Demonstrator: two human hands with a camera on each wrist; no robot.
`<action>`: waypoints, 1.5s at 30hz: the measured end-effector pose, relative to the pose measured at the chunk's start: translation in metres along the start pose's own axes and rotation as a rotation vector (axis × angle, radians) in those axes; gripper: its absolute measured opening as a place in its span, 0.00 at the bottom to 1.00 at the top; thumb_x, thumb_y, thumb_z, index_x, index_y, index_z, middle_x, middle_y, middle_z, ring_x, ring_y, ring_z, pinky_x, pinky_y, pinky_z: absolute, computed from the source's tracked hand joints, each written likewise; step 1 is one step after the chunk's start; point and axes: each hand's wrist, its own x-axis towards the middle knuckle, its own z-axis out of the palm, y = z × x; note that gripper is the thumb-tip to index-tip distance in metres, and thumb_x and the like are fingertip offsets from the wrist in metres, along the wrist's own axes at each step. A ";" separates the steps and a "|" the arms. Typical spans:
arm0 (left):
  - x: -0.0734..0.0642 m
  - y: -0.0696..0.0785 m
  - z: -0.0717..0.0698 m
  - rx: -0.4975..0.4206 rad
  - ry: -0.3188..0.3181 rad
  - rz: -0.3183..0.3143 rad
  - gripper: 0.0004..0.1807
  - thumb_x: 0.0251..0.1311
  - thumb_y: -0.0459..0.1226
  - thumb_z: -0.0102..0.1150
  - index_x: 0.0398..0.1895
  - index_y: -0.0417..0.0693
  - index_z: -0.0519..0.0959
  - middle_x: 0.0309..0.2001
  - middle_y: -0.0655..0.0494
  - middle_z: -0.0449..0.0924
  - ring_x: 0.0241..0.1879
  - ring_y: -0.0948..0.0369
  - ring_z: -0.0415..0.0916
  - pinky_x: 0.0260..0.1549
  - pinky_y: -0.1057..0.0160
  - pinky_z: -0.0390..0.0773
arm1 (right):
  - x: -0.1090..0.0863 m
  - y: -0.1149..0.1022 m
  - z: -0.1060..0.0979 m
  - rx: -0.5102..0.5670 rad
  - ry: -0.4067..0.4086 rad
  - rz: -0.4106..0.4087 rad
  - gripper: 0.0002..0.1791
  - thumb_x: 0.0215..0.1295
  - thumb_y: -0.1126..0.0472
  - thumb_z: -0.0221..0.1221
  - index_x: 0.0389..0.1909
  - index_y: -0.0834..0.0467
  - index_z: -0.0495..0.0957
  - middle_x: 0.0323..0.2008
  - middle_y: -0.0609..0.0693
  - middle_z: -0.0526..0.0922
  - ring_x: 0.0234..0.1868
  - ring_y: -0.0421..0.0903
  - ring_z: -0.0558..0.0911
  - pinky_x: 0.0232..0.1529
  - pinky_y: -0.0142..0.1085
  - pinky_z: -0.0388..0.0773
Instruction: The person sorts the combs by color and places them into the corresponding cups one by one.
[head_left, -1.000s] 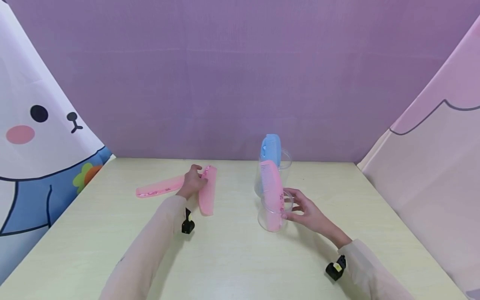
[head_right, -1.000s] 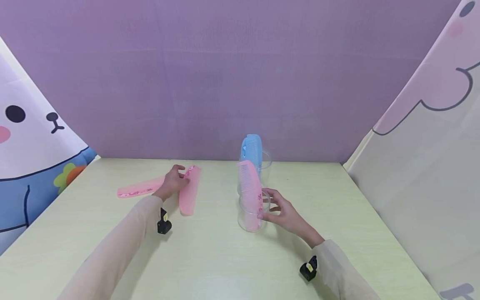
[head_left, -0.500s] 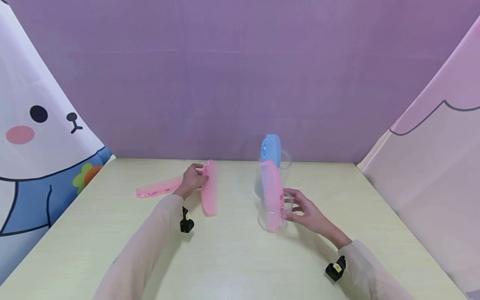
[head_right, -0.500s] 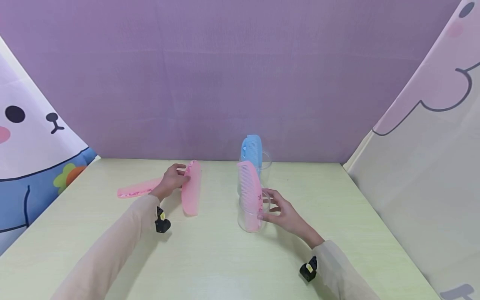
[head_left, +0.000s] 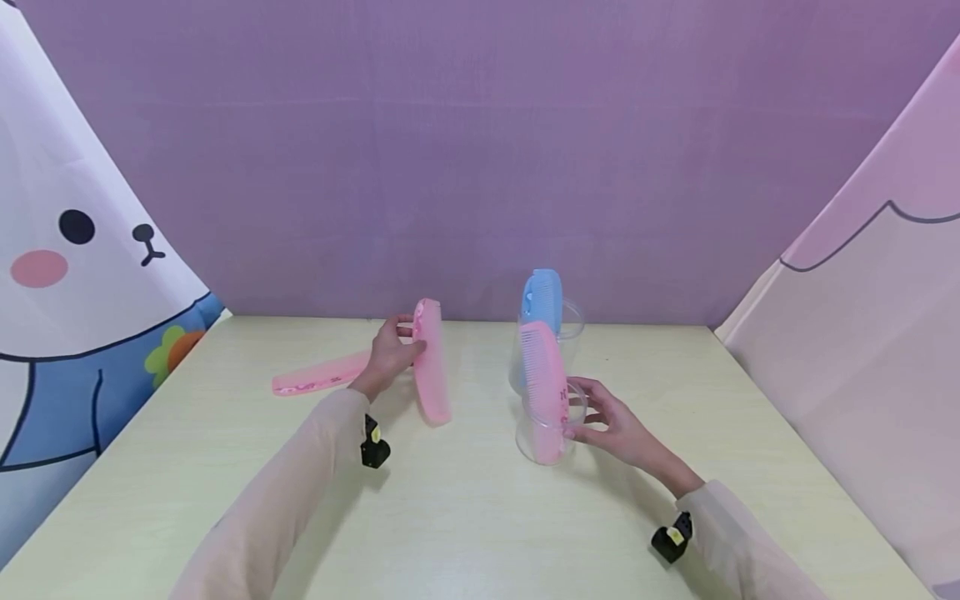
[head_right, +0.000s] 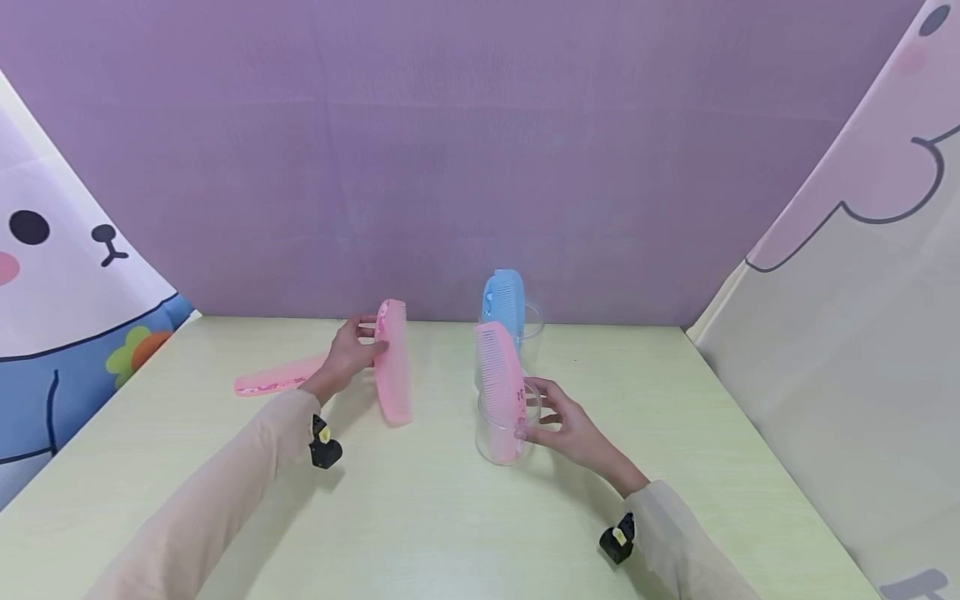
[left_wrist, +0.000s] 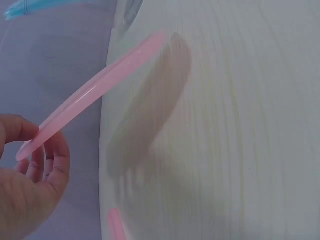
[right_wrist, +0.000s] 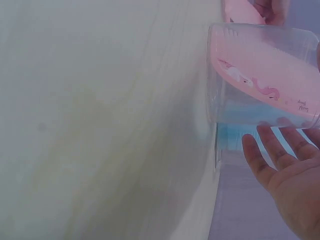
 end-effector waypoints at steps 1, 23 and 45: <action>0.000 0.001 0.001 -0.004 0.005 0.006 0.30 0.53 0.29 0.55 0.61 0.41 0.59 0.52 0.40 0.69 0.44 0.49 0.74 0.36 0.60 0.82 | 0.000 0.000 0.000 0.002 -0.001 0.001 0.36 0.55 0.63 0.62 0.64 0.57 0.57 0.60 0.58 0.66 0.56 0.58 0.72 0.47 0.43 0.76; -0.017 0.035 0.017 -0.123 0.104 0.263 0.29 0.48 0.25 0.57 0.57 0.42 0.62 0.49 0.43 0.71 0.41 0.49 0.75 0.40 0.59 0.80 | 0.000 0.000 0.000 0.010 0.006 0.019 0.37 0.54 0.62 0.63 0.64 0.57 0.58 0.60 0.58 0.67 0.57 0.58 0.71 0.48 0.43 0.76; -0.047 0.096 0.017 -0.394 0.151 0.547 0.27 0.45 0.20 0.53 0.53 0.34 0.62 0.44 0.44 0.69 0.36 0.57 0.73 0.37 0.64 0.80 | 0.000 0.001 0.000 0.017 0.006 0.023 0.37 0.54 0.62 0.63 0.64 0.56 0.58 0.60 0.58 0.67 0.57 0.58 0.71 0.48 0.44 0.76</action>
